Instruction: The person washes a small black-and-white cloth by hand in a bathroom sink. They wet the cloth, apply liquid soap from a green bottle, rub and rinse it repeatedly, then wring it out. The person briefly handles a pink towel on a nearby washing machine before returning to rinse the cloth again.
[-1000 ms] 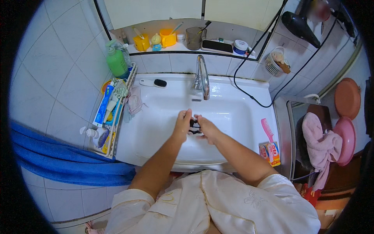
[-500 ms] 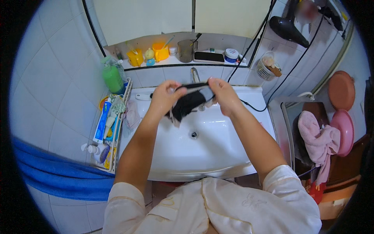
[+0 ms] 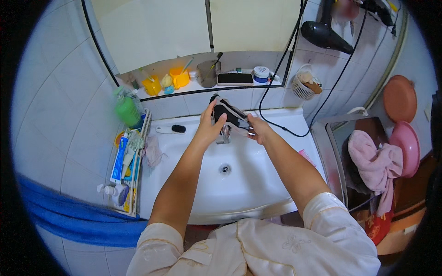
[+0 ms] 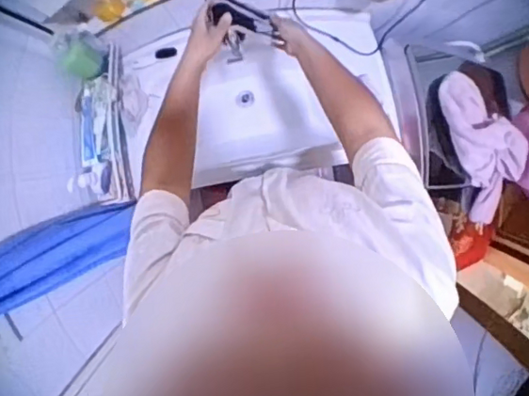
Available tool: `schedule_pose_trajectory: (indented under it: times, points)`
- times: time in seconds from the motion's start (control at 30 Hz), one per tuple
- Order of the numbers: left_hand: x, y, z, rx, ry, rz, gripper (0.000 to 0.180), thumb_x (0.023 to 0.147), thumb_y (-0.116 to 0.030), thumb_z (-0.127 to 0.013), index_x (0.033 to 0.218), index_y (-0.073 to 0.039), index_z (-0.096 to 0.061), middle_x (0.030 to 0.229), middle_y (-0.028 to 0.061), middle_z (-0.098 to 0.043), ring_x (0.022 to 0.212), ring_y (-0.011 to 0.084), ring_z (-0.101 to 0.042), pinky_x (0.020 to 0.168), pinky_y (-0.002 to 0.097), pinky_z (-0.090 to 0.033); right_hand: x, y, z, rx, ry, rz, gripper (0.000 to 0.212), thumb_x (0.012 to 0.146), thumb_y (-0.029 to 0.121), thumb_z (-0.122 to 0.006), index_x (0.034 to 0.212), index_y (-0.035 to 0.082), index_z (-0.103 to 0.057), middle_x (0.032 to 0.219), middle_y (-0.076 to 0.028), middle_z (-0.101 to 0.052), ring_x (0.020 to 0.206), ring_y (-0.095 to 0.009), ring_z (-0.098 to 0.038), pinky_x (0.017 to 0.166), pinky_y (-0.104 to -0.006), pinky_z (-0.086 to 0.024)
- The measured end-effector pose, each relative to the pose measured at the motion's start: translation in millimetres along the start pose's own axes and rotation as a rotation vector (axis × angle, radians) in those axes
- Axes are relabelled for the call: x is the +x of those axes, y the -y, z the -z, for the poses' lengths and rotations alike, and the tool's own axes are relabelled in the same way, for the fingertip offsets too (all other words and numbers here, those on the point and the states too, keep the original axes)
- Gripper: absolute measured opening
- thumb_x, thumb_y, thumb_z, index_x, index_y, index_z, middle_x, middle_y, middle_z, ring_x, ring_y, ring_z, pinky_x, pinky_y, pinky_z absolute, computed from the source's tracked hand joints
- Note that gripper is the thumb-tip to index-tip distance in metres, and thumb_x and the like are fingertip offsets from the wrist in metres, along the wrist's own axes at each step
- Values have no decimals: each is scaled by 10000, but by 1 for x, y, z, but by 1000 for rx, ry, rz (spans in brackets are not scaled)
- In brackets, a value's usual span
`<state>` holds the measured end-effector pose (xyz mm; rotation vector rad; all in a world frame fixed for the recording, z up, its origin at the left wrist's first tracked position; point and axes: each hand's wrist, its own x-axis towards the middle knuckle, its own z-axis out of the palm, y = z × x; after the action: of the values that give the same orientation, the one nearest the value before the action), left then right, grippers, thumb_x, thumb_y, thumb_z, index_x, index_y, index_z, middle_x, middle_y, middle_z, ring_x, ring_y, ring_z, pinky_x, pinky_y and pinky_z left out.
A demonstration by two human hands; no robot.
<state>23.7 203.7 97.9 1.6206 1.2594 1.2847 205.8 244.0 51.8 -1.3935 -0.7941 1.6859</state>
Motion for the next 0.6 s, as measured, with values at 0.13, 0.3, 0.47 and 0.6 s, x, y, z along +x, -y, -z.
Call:
schedule_pose_trajectory:
  times: [0.13, 0.3, 0.47, 0.6]
  points:
    - [-3, 10, -7, 91, -65, -52, 457, 765, -251, -561, 1162, -68, -430, 1215, 188, -323, 1124, 304, -342, 937, 338, -282, -18, 5, -1, -75, -61, -6, 346, 842, 386, -425, 1075, 133, -463, 984, -24, -491, 861, -182, -461, 720, -341, -393]
    - [-39, -16, -11, 259, -287, -74, 381, 759, -195, -567, 1109, -79, -472, 1238, 149, -308, 1129, 258, -337, 904, 326, -314, -60, 1, 23, 195, 394, 109, 403, 829, 322, -468, 1176, 129, -398, 1109, -54, -479, 1004, -207, -468, 838, -358, -372]
    - [-105, 28, -28, 75, -519, 74, 348, 778, -176, -543, 1110, -100, -468, 1110, 90, -458, 1027, 195, -431, 829, 298, -367, -66, -60, 79, -565, 687, 112, 442, 824, 370, -460, 1173, 103, -415, 1137, -97, -484, 1066, -227, -446, 894, -350, -341]
    - [-157, 53, -38, 238, -39, 634, 364, 791, -179, -532, 1137, -95, -455, 991, 81, -522, 925, 160, -483, 798, 257, -378, -91, -67, 93, -1041, 646, 174, 390, 839, 336, -448, 1139, 87, -463, 1171, -86, -471, 1056, -231, -459, 938, -357, -298]
